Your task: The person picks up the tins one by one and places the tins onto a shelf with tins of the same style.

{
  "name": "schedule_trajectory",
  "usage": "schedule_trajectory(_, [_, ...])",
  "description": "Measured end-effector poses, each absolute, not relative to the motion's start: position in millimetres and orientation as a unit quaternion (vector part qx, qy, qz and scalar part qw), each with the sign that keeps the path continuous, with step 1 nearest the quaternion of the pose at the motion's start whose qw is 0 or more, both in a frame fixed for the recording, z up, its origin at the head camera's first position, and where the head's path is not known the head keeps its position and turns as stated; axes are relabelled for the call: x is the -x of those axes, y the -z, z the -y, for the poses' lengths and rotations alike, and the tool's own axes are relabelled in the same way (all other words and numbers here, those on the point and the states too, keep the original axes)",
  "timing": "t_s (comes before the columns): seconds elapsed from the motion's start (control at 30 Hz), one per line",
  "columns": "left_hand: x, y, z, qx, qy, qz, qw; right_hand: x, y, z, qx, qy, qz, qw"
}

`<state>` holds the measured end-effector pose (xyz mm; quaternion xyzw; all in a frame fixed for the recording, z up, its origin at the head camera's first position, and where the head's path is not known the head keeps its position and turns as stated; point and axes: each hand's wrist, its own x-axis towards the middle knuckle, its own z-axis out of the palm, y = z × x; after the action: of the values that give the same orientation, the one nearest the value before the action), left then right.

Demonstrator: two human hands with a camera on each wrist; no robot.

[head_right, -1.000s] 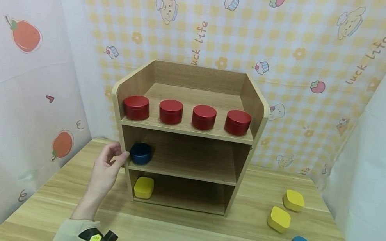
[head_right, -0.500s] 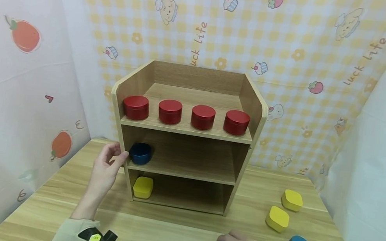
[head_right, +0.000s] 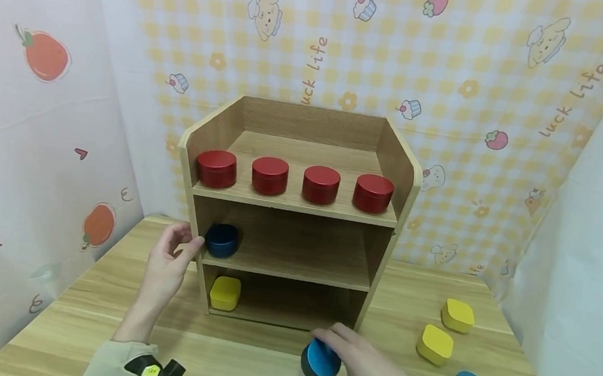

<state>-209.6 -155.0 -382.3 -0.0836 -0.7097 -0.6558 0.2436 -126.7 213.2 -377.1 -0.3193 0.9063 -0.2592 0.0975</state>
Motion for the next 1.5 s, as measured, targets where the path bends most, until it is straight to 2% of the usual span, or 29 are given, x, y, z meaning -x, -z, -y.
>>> schedule_trajectory(0.17, [211.0,383.2,154.2,0.082,0.659,0.708,0.242,135.1,376.0,-199.9,0.387,0.275,-0.880,-0.006])
schedule_trajectory(0.23, [211.1,383.1,154.0,0.079,0.658,0.709,0.241,138.4,371.7,-194.8,0.383,0.286,-0.878,-0.003])
schedule_trajectory(0.6, [210.8,381.7,154.2,0.081,0.656,0.709,0.245,155.8,348.0,-164.9,0.395,0.270,-0.874,-0.080])
schedule_trajectory(1.1, [209.4,380.5,155.0,0.082,0.656,0.711,0.240,194.7,321.7,-132.5,0.338,0.325,-0.879,-0.085])
schedule_trajectory(1.5, [209.8,382.7,153.5,0.078,0.648,0.714,0.252,224.1,323.5,-108.2,0.279,0.309,-0.904,-0.096])
